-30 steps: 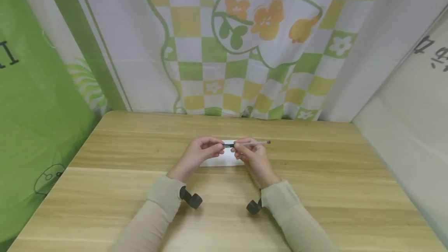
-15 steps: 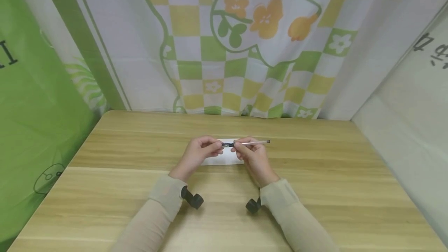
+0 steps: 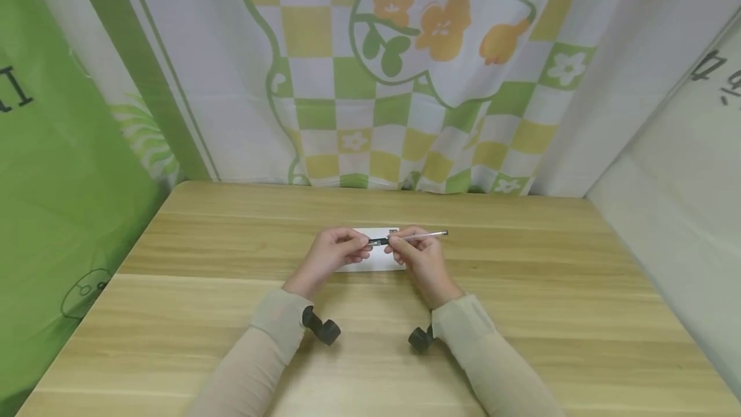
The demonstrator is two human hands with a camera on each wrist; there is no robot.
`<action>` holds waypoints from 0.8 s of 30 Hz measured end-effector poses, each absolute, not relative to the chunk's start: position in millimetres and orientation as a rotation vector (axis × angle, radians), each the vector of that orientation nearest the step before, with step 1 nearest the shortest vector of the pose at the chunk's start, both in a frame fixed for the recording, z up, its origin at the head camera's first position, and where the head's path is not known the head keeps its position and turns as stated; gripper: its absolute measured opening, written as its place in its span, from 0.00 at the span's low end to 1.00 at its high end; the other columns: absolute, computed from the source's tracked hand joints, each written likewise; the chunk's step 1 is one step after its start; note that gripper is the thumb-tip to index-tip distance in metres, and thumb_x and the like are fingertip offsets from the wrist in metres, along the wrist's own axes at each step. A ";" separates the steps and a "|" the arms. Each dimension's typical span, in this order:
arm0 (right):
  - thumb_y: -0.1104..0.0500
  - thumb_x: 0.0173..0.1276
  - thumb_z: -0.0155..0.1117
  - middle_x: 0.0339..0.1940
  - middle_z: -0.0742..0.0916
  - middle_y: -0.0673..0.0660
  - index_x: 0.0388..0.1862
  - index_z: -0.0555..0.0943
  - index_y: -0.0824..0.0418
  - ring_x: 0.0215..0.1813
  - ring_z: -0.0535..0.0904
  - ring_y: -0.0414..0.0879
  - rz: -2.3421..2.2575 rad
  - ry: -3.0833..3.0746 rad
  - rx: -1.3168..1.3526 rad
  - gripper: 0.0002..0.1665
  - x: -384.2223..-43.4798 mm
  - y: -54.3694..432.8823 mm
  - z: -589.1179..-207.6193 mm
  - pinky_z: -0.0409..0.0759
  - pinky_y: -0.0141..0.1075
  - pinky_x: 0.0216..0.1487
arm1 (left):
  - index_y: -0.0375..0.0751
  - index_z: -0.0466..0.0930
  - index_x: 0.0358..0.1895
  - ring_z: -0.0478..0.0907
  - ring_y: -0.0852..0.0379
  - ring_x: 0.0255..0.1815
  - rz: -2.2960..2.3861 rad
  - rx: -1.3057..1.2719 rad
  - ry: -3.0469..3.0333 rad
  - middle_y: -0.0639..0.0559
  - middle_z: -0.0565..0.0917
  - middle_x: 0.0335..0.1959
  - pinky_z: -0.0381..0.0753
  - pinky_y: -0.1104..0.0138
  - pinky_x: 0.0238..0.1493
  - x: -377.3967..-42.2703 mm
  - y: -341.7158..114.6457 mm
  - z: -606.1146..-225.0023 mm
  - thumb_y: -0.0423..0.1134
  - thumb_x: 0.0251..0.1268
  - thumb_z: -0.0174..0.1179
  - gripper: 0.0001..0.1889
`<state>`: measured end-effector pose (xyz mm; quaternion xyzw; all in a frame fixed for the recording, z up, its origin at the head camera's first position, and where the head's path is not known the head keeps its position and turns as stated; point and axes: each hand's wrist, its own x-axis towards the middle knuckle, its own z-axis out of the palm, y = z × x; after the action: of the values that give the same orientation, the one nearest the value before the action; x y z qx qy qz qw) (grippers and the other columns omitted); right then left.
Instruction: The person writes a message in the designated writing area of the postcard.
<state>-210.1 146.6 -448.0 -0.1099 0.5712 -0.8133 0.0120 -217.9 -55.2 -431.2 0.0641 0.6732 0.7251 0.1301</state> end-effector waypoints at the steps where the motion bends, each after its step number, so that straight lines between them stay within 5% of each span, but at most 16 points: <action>1: 0.70 0.70 0.63 0.26 0.88 0.53 0.34 0.84 0.59 0.26 0.78 0.38 -2.532 1.785 -0.342 0.08 -210.1 146.8 -448.0 0.74 0.24 0.29 | 0.26 0.83 0.43 0.86 0.60 0.34 2.104 0.177 1.948 0.49 0.87 0.34 0.86 0.68 0.42 -217.9 -55.0 -430.9 0.32 0.71 0.62 0.09; 24: 0.65 0.70 0.67 0.32 0.86 0.55 0.37 0.84 0.65 0.31 0.78 0.42 -2.415 1.934 -0.393 0.03 -207.8 149.7 -448.0 0.78 0.26 0.35 | 0.34 0.84 0.38 0.84 0.62 0.31 2.112 0.060 1.737 0.51 0.87 0.30 0.83 0.72 0.36 -216.9 -59.2 -431.4 0.29 0.73 0.58 0.05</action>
<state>-207.8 149.7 -448.0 -0.1260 0.6202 -0.7742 0.0115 -216.9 -59.2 -431.4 0.0215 0.6219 0.7563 0.2018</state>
